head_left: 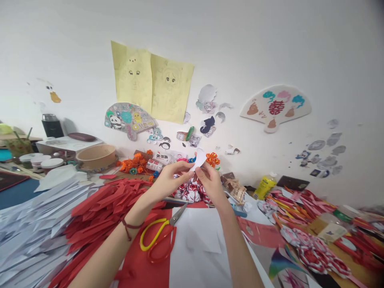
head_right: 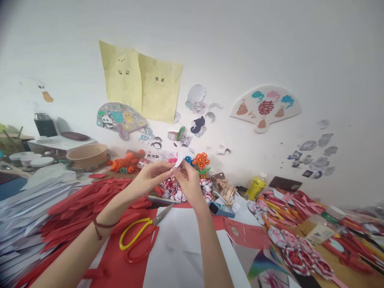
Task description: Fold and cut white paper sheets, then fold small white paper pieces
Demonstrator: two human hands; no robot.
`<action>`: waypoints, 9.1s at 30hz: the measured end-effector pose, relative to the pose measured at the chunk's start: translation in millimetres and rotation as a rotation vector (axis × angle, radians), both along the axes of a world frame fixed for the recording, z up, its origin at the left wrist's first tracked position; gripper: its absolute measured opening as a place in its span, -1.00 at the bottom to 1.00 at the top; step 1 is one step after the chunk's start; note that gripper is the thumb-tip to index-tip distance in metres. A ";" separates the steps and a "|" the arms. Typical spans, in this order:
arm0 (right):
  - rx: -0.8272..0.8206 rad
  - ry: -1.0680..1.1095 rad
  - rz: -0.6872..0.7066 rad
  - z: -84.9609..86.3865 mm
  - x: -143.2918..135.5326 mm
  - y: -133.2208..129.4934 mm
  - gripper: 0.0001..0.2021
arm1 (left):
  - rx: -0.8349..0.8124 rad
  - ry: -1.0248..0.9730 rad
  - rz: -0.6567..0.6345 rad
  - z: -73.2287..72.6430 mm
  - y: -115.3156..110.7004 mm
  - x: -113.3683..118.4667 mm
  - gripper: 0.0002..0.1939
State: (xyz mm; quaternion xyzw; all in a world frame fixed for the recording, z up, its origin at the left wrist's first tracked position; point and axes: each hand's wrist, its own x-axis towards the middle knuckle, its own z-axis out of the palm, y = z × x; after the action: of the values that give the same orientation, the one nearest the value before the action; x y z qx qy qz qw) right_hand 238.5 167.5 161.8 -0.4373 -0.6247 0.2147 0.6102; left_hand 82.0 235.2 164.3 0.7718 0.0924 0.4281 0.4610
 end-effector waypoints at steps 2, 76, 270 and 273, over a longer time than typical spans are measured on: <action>0.001 -0.009 -0.005 -0.8 -2.8 0.0 -0.56 | 0.010 0.003 -0.029 -0.4 1.6 -3.7 -0.66; -0.027 0.554 0.084 5.8 -15.8 3.7 -0.70 | 0.730 0.061 0.873 3.3 -31.8 5.3 -0.73; -0.084 -0.220 -0.057 15.3 -30.5 -22.0 -0.79 | 1.074 0.196 0.756 24.0 -30.0 -43.2 -0.77; -0.044 -0.269 -0.097 19.3 -30.3 -27.8 -0.84 | 1.103 0.185 0.814 26.3 -36.0 -42.1 -0.77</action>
State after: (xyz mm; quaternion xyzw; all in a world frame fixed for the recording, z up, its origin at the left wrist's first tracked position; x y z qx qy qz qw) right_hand 208.2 139.8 181.1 -0.5053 -0.6739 0.1382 0.5210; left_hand 39.9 199.2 190.7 0.8309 0.1823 0.4838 -0.2059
